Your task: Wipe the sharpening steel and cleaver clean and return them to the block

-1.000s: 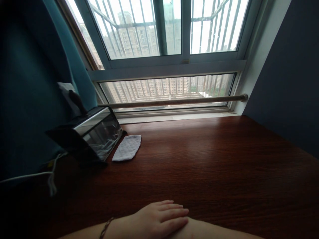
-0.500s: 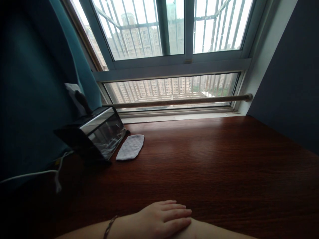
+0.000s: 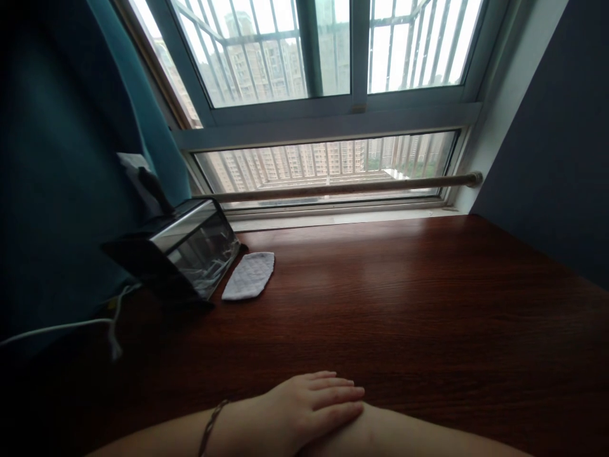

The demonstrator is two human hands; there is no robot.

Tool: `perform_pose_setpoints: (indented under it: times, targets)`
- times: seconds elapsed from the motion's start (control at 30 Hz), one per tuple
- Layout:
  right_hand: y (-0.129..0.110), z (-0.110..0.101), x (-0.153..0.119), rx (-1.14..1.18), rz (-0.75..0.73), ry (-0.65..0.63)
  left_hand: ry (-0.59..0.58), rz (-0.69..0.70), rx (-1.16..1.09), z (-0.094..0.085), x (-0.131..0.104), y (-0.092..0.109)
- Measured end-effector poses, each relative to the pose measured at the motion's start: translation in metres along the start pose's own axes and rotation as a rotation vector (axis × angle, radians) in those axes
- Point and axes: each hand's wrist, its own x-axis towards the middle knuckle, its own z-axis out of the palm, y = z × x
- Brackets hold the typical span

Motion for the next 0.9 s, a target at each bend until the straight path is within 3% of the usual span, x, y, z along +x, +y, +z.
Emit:
perform_pose_setpoints:
  times: [0.37, 0.63, 0.9]
  targets:
    - [0.034, 0.032, -0.005, -0.045, 0.031, -0.052, 0.054, 0.025, -0.008, 0.011, -0.001, -0.002]
    - [0.036, 0.033, -0.002, -0.055, 0.047, -0.025, 0.054, 0.021, -0.006, 0.011, -0.001, -0.002]
    - [0.032, 0.028, -0.007, -0.075, 0.025, -0.106, 0.033, 0.004, -0.010, 0.010, -0.002, -0.002]
